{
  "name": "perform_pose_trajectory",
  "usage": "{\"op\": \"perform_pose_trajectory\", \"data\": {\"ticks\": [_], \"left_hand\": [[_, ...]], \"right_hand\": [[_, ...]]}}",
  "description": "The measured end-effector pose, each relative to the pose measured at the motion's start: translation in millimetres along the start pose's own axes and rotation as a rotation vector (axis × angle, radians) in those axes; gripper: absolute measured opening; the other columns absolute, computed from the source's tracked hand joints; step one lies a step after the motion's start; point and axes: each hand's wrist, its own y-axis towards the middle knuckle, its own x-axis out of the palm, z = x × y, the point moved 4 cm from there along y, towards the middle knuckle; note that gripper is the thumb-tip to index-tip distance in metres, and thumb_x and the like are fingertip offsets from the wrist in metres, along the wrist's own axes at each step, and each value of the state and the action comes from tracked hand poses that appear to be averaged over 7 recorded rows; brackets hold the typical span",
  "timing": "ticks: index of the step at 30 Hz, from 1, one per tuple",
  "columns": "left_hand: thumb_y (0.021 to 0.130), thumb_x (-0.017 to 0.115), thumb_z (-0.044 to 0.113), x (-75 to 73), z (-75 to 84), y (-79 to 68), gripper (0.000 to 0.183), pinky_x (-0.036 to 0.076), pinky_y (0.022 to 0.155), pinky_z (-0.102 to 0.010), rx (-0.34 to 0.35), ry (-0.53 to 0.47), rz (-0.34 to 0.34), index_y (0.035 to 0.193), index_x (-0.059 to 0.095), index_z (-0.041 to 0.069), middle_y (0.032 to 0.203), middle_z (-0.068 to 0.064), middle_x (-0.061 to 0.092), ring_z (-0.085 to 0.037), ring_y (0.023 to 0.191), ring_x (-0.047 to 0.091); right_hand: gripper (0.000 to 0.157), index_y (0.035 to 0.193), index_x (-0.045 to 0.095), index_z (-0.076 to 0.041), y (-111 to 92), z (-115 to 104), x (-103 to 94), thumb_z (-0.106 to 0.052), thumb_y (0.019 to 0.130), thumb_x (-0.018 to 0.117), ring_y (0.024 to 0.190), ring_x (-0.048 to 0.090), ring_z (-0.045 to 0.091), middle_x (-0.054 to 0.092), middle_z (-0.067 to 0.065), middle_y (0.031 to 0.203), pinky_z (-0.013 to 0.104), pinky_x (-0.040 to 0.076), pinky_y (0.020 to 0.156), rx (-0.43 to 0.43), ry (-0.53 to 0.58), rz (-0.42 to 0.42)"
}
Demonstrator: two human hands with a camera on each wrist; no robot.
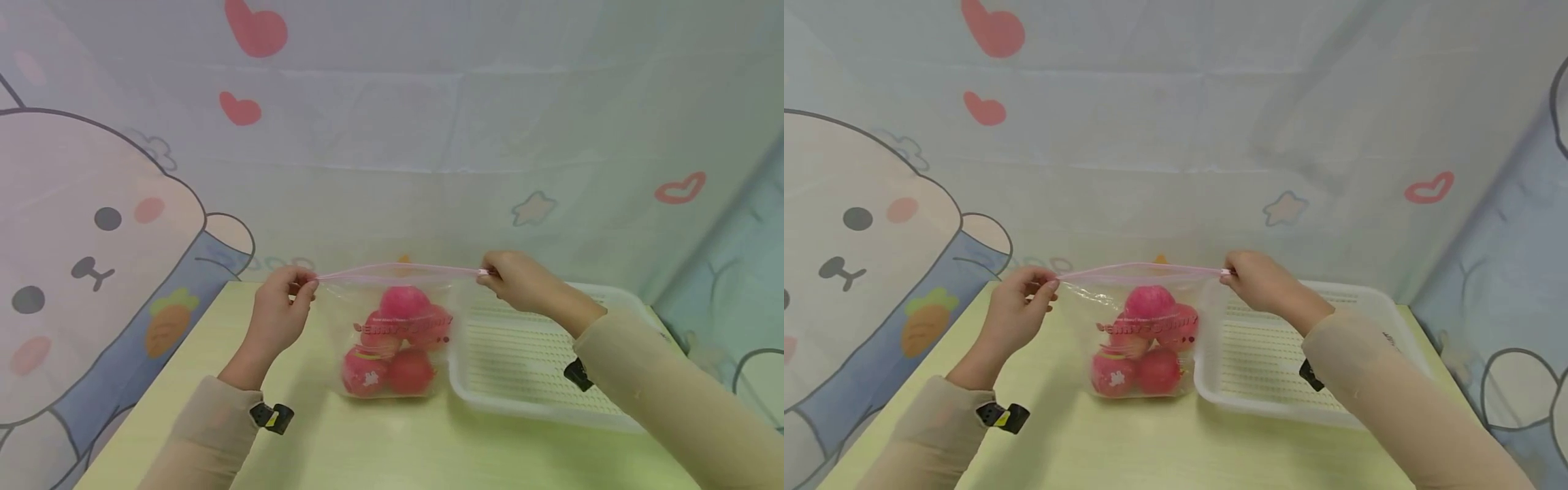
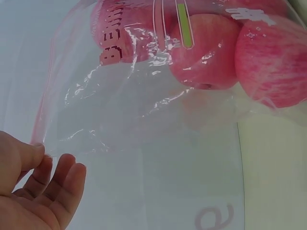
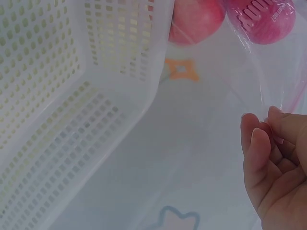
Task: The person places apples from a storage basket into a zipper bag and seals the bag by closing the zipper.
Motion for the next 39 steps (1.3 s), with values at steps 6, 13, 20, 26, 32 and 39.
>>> {"op": "perform_pose_trajectory", "data": {"ticks": [6, 13, 20, 26, 32, 39], "left_hand": [[0.085, 0.057, 0.007, 8.3, 7.6, 0.6, 0.008, 0.048, 0.060, -0.031, 0.043, 0.000, -0.016, 0.091, 0.060, 0.003, 0.081, -0.009, 0.056, -0.019, 0.071, 0.058], [0.085, 0.058, 0.009, 12.0, 13.5, 2.1, 0.009, 0.048, 0.062, -0.032, 0.068, 0.028, -0.037, 0.092, 0.062, 0.004, 0.083, -0.008, 0.057, -0.020, 0.076, 0.057], [0.085, 0.059, 0.012, 9.3, 11.9, 3.6, 0.012, 0.049, 0.063, -0.032, 0.111, 0.079, -0.068, 0.094, 0.063, 0.006, 0.085, -0.007, 0.059, -0.018, 0.075, 0.058], [0.085, 0.059, 0.011, 3.2, 8.9, 4.9, 0.010, 0.048, 0.063, -0.033, 0.121, 0.098, -0.081, 0.092, 0.064, 0.006, 0.084, -0.006, 0.060, -0.018, 0.074, 0.058], [0.085, 0.058, 0.010, 0.5, 4.8, 6.1, 0.010, 0.048, 0.067, -0.036, 0.097, 0.119, -0.112, 0.091, 0.063, 0.004, 0.085, -0.007, 0.060, -0.020, 0.077, 0.057], [0.086, 0.057, 0.009, -0.9, 2.2, 7.0, 0.010, 0.048, 0.068, -0.037, 0.068, 0.119, -0.122, 0.091, 0.063, 0.004, 0.085, -0.008, 0.061, -0.021, 0.078, 0.057]], "right_hand": [[0.013, 0.090, 0.057, -0.007, -10.4, 7.5, -5.6, -0.018, 0.091, 0.050, 0.060, 0.049, 0.015, 0.054, 0.003, 0.073, 0.029, 0.041, 0.057, -0.009, 0.027, 0.005], [0.015, 0.096, 0.056, -0.006, -20.2, 14.8, -7.7, -0.018, 0.091, 0.050, 0.059, 0.051, 0.017, 0.055, 0.004, 0.075, 0.029, 0.044, 0.054, 0.032, 0.092, -0.033], [0.018, 0.100, 0.058, -0.004, -26.1, 18.2, -10.7, -0.018, 0.090, 0.052, 0.057, 0.052, 0.016, 0.058, 0.005, 0.074, 0.029, 0.046, 0.049, 0.074, 0.141, -0.031], [0.017, 0.095, 0.064, -0.008, -28.1, 17.6, -14.4, -0.019, 0.089, 0.053, 0.054, 0.053, 0.016, 0.060, 0.003, 0.073, 0.030, 0.046, 0.049, 0.059, 0.136, -0.015], [0.014, 0.091, 0.067, -0.014, -30.2, 15.7, -17.6, -0.020, 0.088, 0.055, 0.054, 0.053, 0.016, 0.061, -0.001, 0.073, 0.030, 0.047, 0.050, 0.016, 0.132, -0.008], [0.020, 0.102, 0.065, -0.007, -31.8, 12.5, -16.5, -0.017, 0.089, 0.054, 0.057, 0.055, 0.014, 0.063, 0.002, 0.077, 0.027, 0.047, 0.050, 0.003, 0.101, -0.016]]}}
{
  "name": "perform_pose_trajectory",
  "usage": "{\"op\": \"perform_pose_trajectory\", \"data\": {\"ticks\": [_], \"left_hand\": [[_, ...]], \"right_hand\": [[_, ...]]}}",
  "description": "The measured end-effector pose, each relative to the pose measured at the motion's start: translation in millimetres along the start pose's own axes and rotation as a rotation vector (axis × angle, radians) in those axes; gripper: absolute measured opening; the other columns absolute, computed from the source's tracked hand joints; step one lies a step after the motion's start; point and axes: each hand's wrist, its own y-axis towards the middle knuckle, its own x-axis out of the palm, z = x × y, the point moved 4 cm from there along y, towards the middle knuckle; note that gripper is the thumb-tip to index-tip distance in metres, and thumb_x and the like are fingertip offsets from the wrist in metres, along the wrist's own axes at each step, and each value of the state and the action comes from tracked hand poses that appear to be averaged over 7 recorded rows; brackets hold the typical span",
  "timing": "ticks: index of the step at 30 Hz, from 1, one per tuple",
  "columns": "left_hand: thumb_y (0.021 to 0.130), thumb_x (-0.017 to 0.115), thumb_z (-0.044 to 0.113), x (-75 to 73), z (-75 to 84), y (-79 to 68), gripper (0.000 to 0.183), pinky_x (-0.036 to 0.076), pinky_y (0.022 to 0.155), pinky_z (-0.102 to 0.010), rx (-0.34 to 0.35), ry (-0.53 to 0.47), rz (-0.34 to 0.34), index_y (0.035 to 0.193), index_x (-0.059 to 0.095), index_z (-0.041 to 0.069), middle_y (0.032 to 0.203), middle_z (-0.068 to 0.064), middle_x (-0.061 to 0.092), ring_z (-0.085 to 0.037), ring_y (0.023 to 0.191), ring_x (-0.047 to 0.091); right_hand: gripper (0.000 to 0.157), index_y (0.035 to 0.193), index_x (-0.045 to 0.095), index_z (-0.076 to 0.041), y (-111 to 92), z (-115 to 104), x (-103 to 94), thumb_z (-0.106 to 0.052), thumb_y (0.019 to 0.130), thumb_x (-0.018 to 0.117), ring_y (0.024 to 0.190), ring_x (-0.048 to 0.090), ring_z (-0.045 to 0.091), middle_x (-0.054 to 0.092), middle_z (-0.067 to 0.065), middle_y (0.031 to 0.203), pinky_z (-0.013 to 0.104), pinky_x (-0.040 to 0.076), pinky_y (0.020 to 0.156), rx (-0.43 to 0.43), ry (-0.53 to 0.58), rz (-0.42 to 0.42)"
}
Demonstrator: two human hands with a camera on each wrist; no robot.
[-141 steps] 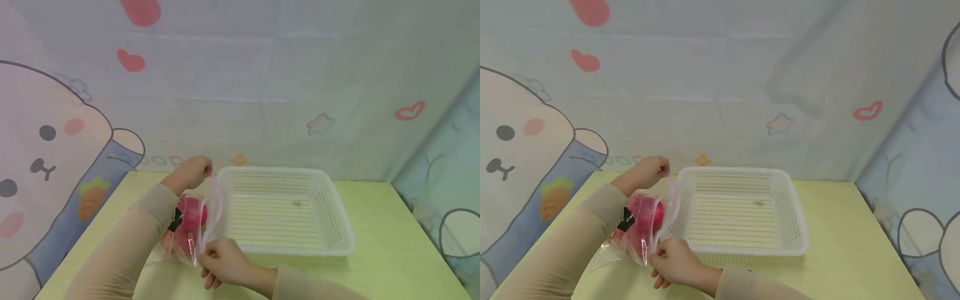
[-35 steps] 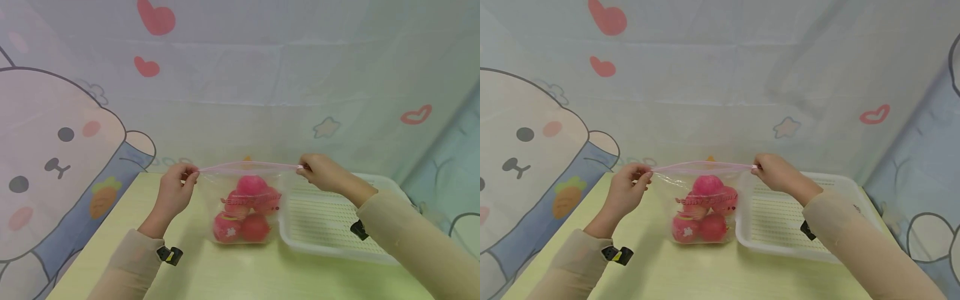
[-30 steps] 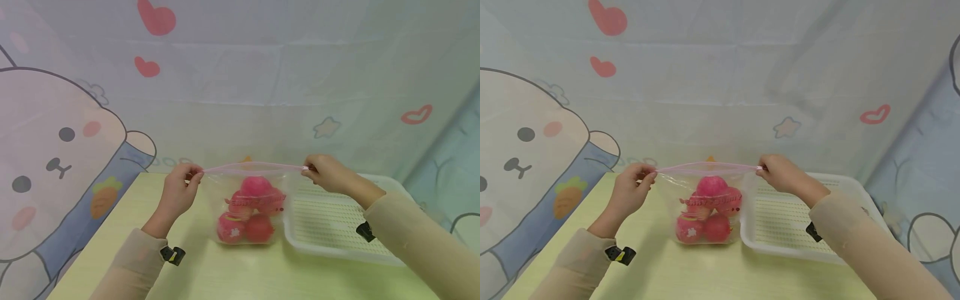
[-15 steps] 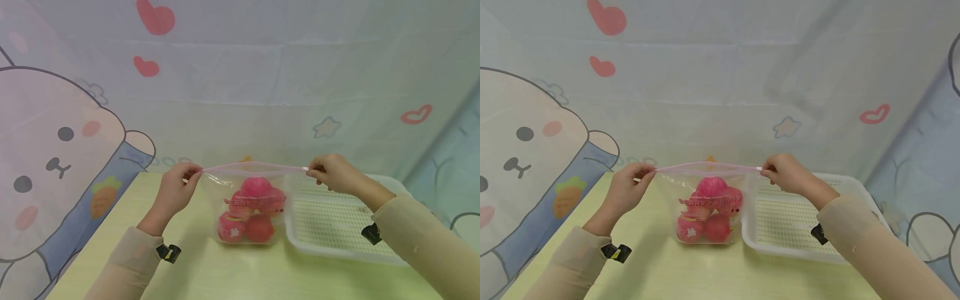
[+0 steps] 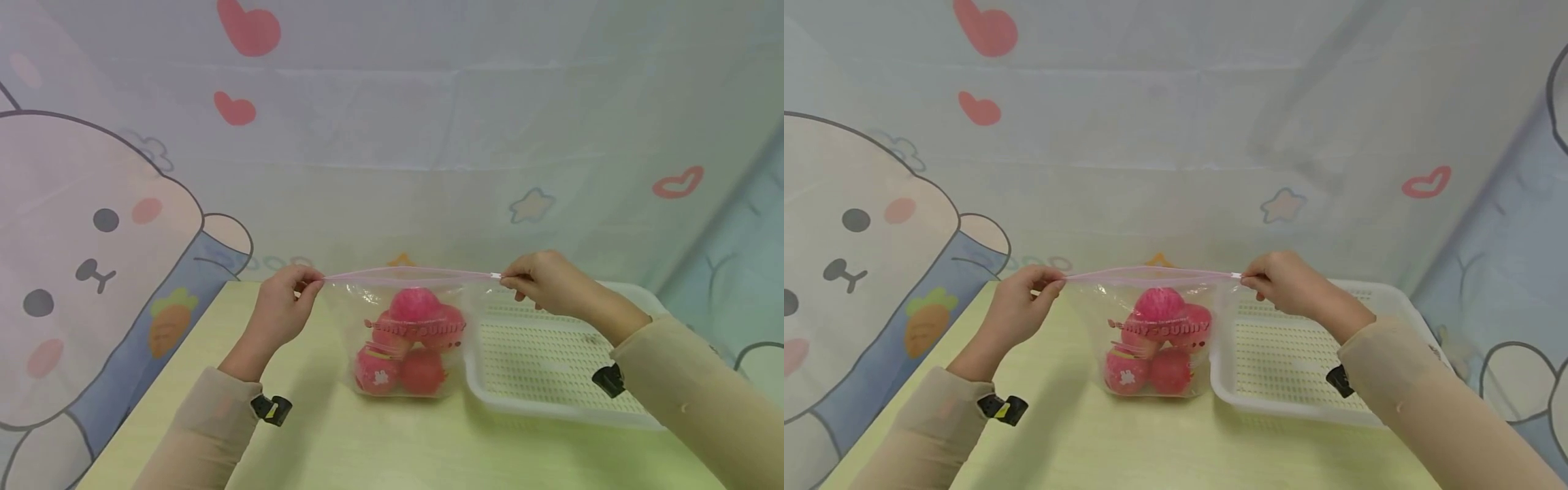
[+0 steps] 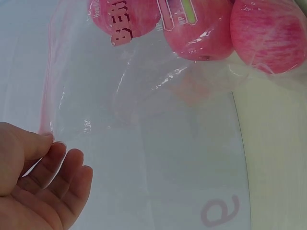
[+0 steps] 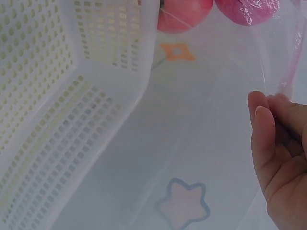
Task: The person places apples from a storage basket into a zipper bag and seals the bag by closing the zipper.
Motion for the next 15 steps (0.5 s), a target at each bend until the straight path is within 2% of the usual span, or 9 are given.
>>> {"op": "perform_pose_trajectory", "data": {"ticks": [5, 10, 15], "left_hand": [[0.086, 0.056, 0.011, -1.7, 3.6, 0.0, 0.010, 0.049, 0.070, -0.038, -0.007, -0.006, -0.032, 0.092, 0.062, 0.004, 0.087, -0.007, 0.060, -0.021, 0.079, 0.057], [0.087, 0.056, 0.018, -1.6, 4.7, 1.3, 0.013, 0.049, 0.071, -0.036, -0.034, -0.009, -0.076, 0.093, 0.061, 0.008, 0.088, -0.005, 0.058, -0.019, 0.080, 0.056], [0.087, 0.055, 0.029, 0.2, 8.7, 1.8, 0.029, 0.047, 0.075, -0.038, -0.055, -0.018, -0.120, 0.107, 0.058, 0.008, 0.099, -0.006, 0.058, -0.022, 0.088, 0.056]], "right_hand": [[0.021, 0.104, 0.063, -0.004, -2.1, -1.9, 0.8, -0.015, 0.088, 0.055, 0.059, 0.055, 0.010, 0.062, 0.003, 0.079, 0.024, 0.046, 0.050, -0.026, -0.043, 0.033], [0.018, 0.099, 0.065, -0.004, -1.9, -3.7, 4.0, -0.015, 0.087, 0.056, 0.059, 0.054, 0.007, 0.062, 0.002, 0.080, 0.023, 0.046, 0.052, -0.090, -0.085, 0.106], [0.015, 0.096, 0.066, -0.005, -1.7, -5.1, 6.8, -0.013, 0.087, 0.056, 0.058, 0.049, 0.007, 0.059, -0.001, 0.076, 0.023, 0.044, 0.055, -0.160, -0.123, 0.163]]}}
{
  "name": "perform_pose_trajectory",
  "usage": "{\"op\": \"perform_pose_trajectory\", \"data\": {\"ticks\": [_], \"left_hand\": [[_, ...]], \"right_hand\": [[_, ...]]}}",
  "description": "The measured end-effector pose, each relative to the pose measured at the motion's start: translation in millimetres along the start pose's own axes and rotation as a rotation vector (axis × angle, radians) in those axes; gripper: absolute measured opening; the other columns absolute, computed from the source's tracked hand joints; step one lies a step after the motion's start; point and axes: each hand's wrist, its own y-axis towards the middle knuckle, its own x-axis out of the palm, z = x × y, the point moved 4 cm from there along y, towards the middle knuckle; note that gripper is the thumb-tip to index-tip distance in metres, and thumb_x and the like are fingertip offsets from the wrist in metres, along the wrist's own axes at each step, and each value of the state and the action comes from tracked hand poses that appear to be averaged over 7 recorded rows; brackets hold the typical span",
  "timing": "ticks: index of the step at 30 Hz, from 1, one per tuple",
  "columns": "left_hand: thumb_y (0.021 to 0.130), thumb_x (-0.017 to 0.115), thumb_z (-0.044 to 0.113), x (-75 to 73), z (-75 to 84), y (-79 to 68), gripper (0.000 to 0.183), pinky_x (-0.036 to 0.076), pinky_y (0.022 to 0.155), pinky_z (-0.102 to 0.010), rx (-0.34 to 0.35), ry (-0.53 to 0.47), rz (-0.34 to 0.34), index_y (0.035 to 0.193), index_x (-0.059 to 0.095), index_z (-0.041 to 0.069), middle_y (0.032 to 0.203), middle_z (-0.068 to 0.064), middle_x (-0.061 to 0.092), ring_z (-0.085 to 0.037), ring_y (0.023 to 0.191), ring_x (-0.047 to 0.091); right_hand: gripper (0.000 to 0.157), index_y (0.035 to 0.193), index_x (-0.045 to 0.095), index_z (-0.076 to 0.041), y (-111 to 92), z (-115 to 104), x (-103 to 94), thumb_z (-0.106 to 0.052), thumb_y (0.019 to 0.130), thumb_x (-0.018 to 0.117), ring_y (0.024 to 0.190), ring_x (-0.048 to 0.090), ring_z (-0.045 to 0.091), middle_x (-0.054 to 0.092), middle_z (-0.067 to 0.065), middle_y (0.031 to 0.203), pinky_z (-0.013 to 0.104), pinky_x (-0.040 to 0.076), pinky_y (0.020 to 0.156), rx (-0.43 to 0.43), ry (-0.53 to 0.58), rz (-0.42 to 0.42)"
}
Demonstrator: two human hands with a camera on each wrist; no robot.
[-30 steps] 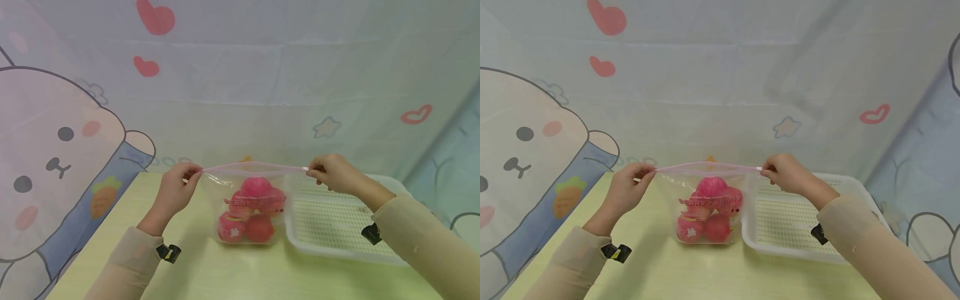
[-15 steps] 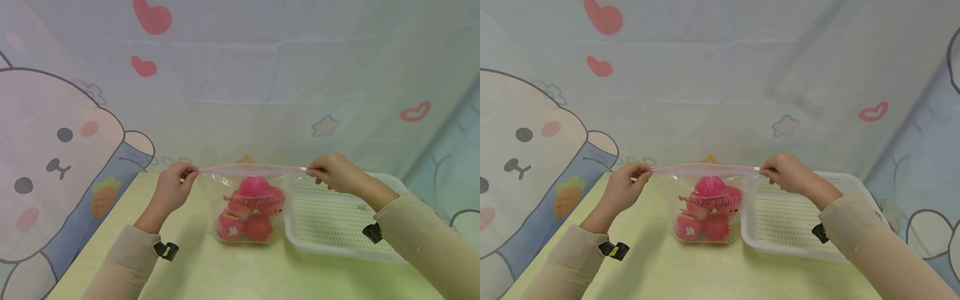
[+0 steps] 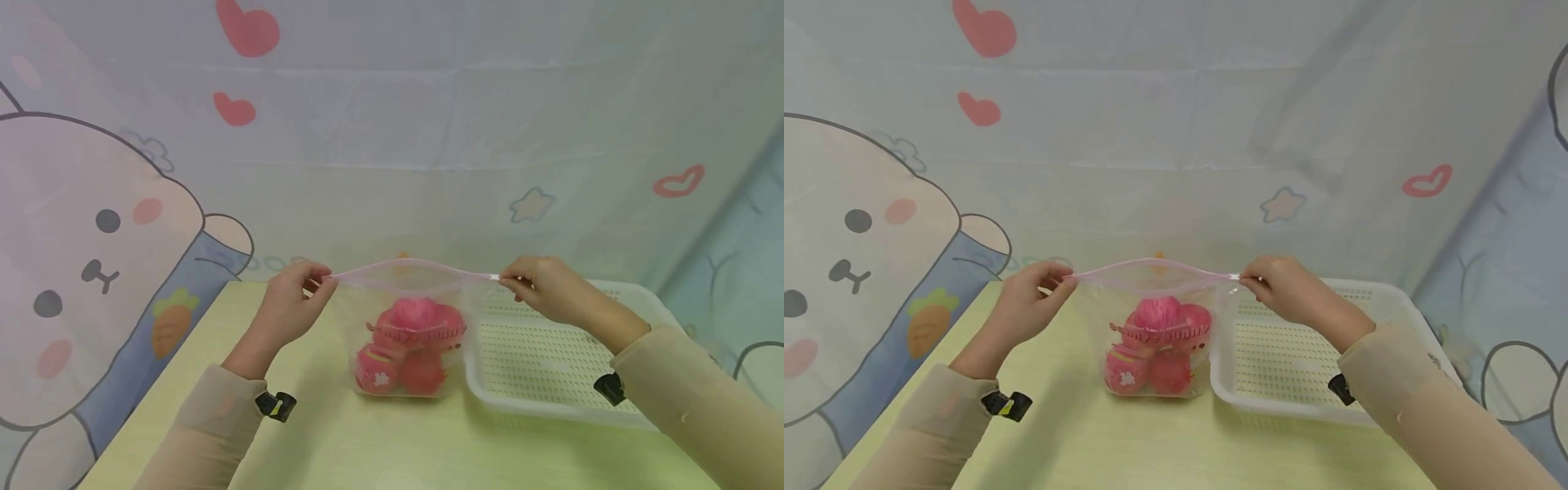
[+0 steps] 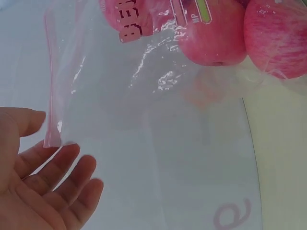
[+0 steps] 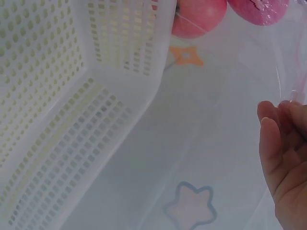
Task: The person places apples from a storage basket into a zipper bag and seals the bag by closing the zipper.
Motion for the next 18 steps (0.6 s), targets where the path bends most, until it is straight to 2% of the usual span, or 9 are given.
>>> {"op": "perform_pose_trajectory", "data": {"ticks": [3, 8, 12, 18], "left_hand": [[0.087, 0.052, 0.041, 2.4, 7.2, 0.4, 0.045, 0.043, 0.084, -0.041, -0.003, 0.010, -0.041, 0.119, 0.053, 0.009, 0.115, -0.007, 0.055, -0.024, 0.103, 0.052], [0.084, 0.048, 0.052, 10.8, 24.5, 4.5, 0.060, 0.032, 0.098, -0.046, 0.072, 0.146, -0.072, 0.127, 0.048, 0.010, 0.130, -0.008, 0.046, -0.027, 0.122, 0.039], [0.082, 0.048, 0.057, 21.0, 38.3, 9.3, 0.067, 0.028, 0.100, -0.048, 0.145, 0.284, -0.101, 0.130, 0.045, 0.010, 0.133, -0.009, 0.043, -0.028, 0.124, 0.037], [0.078, 0.042, 0.068, 38.6, 56.6, 15.2, 0.074, 0.020, 0.099, -0.056, 0.172, 0.478, -0.169, 0.133, 0.041, 0.019, 0.134, -0.004, 0.041, -0.025, 0.124, 0.035]], "right_hand": [[0.015, 0.094, 0.067, -0.006, -1.4, -2.6, -0.7, -0.013, 0.087, 0.056, 0.059, 0.047, 0.008, 0.057, -0.003, 0.074, 0.024, 0.043, 0.056, -0.037, -0.028, 0.032], [0.015, 0.094, 0.067, -0.006, -1.1, -3.5, 1.8, -0.012, 0.087, 0.055, 0.064, 0.047, 0.008, 0.058, -0.003, 0.078, 0.025, 0.044, 0.059, -0.074, -0.056, 0.061], [0.013, 0.093, 0.066, -0.007, -0.7, -3.3, 4.0, -0.009, 0.086, 0.056, 0.068, 0.050, 0.007, 0.059, -0.002, 0.081, 0.026, 0.047, 0.062, -0.102, -0.073, 0.082], [0.012, 0.093, 0.066, -0.006, -2.2, -4.7, 4.6, -0.010, 0.086, 0.056, 0.067, 0.049, 0.006, 0.058, -0.002, 0.081, 0.026, 0.046, 0.061, -0.127, -0.087, 0.095]]}}
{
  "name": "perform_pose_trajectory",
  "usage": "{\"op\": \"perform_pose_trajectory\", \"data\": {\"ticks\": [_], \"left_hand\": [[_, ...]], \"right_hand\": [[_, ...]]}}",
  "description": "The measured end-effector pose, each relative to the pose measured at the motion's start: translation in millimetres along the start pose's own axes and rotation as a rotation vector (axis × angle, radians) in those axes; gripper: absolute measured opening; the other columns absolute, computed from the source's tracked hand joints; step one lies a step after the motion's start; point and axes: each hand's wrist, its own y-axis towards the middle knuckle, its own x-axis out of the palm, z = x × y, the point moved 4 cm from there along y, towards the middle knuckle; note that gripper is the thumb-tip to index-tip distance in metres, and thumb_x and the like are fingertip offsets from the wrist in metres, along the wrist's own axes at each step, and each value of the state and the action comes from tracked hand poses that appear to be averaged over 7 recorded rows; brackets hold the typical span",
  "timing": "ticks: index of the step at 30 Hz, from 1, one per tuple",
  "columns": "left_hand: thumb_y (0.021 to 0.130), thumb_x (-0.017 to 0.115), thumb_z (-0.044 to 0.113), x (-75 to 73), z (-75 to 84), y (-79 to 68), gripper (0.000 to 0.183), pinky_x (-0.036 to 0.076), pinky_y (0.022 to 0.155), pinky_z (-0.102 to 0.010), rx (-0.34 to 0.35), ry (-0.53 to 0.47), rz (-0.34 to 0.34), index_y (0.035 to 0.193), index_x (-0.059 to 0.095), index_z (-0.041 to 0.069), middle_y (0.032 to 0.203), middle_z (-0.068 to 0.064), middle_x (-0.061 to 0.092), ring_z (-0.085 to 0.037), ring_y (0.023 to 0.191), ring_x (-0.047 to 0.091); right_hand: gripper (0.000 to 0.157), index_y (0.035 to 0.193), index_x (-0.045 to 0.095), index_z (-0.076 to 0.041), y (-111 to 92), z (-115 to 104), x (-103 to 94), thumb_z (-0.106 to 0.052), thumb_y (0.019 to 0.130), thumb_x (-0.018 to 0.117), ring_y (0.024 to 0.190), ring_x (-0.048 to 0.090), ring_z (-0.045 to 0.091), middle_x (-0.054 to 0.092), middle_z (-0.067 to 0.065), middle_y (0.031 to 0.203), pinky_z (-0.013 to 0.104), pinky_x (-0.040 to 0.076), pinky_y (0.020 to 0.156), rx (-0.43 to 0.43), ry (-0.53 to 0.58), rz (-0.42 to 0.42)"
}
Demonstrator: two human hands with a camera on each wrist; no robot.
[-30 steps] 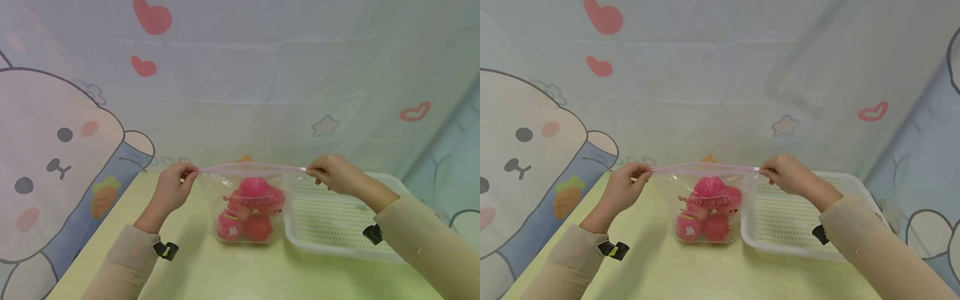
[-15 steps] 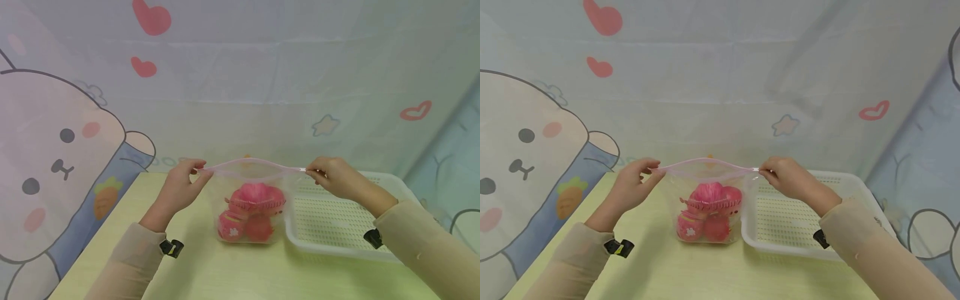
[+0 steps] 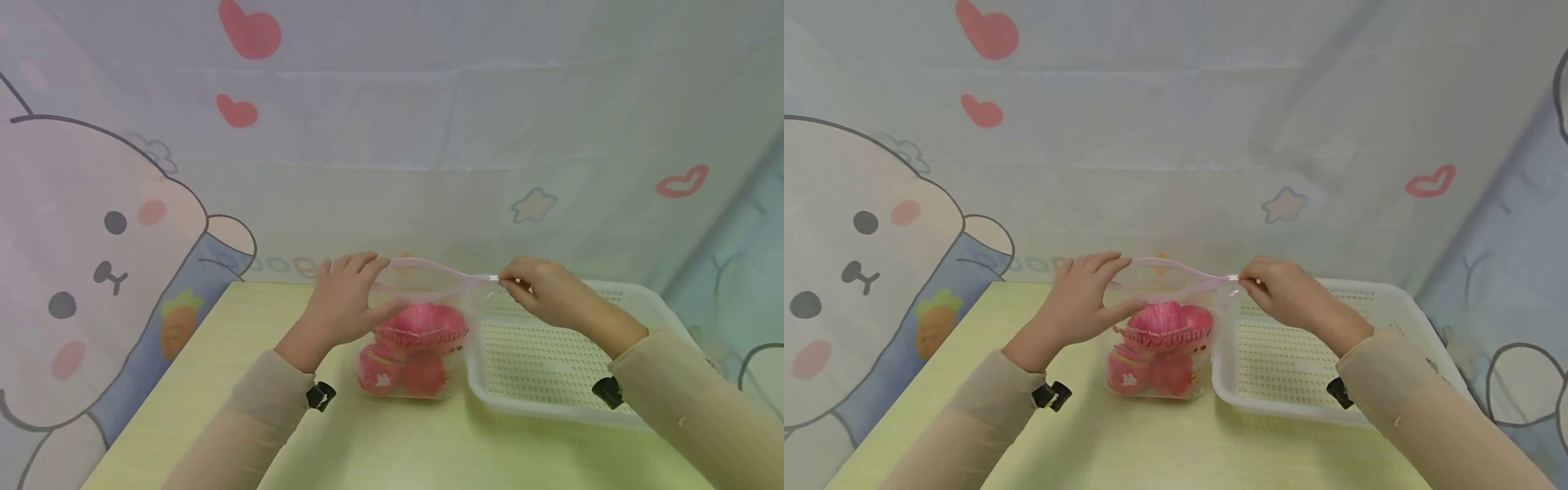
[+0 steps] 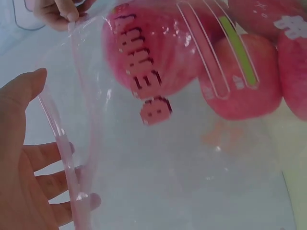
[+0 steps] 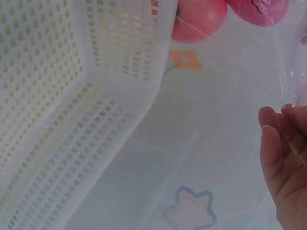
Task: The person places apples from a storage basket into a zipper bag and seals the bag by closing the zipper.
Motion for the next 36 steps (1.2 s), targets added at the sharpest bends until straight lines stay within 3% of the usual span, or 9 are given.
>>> {"op": "perform_pose_trajectory", "data": {"ticks": [6, 13, 21, 27, 32, 36], "left_hand": [[0.078, 0.044, 0.066, 2.3, 24.0, 10.5, 0.069, 0.012, 0.100, -0.063, 0.040, 0.060, -0.035, 0.133, 0.039, 0.025, 0.135, 0.000, 0.041, -0.024, 0.125, 0.034], [0.080, 0.041, 0.066, 9.6, 55.2, 28.1, 0.067, 0.017, 0.100, -0.060, 0.113, 0.103, -0.054, 0.132, 0.041, 0.024, 0.134, 0.001, 0.042, -0.024, 0.124, 0.037], [0.089, 0.045, 0.046, 19.5, 89.7, 46.0, 0.047, 0.025, 0.098, -0.057, 0.187, 0.225, -0.096, 0.131, 0.042, 0.025, 0.131, 0.006, 0.045, -0.018, 0.120, 0.042], [0.089, 0.050, 0.037, 21.4, 109.4, 55.5, 0.035, 0.029, 0.098, -0.050, 0.184, 0.190, -0.123, 0.122, 0.050, 0.026, 0.121, 0.009, 0.053, -0.017, 0.113, 0.048], [0.091, 0.044, 0.039, 23.8, 123.6, 63.8, 0.025, 0.026, 0.099, -0.053, 0.162, 0.178, -0.151, 0.111, 0.054, 0.027, 0.110, 0.010, 0.060, -0.017, 0.105, 0.054], [0.093, 0.037, 0.039, 29.7, 128.5, 68.1, 0.025, 0.029, 0.098, -0.049, 0.154, 0.182, -0.176, 0.108, 0.053, 0.026, 0.108, 0.010, 0.061, -0.017, 0.103, 0.055]], "right_hand": [[0.013, 0.094, 0.066, -0.007, -1.1, -0.3, -0.5, -0.011, 0.086, 0.056, 0.069, 0.050, 0.007, 0.059, -0.003, 0.083, 0.026, 0.046, 0.063, 0.003, -0.002, 0.002], [0.013, 0.094, 0.066, -0.007, -1.9, 0.3, -0.2, -0.011, 0.086, 0.056, 0.070, 0.051, 0.007, 0.059, -0.002, 0.083, 0.027, 0.047, 0.063, -0.003, -0.009, 0.007], [0.011, 0.093, 0.065, -0.009, -0.8, 1.6, 1.8, -0.012, 0.085, 0.058, 0.069, 0.050, 0.008, 0.060, -0.002, 0.082, 0.026, 0.046, 0.062, 0.011, 0.009, 0.001], [0.015, 0.097, 0.065, -0.008, -2.7, 3.2, 2.2, -0.013, 0.086, 0.058, 0.072, 0.053, 0.009, 0.061, -0.001, 0.087, 0.027, 0.047, 0.064, 0.047, 0.019, -0.032], [0.015, 0.098, 0.066, -0.010, -4.9, 3.3, 0.1, -0.013, 0.087, 0.056, 0.071, 0.052, 0.008, 0.061, -0.001, 0.088, 0.028, 0.045, 0.064, 0.049, 0.004, -0.034], [0.014, 0.097, 0.065, -0.010, -8.3, 2.9, -1.6, -0.013, 0.087, 0.056, 0.072, 0.052, 0.009, 0.062, 0.000, 0.089, 0.028, 0.045, 0.065, 0.051, -0.007, -0.036]]}}
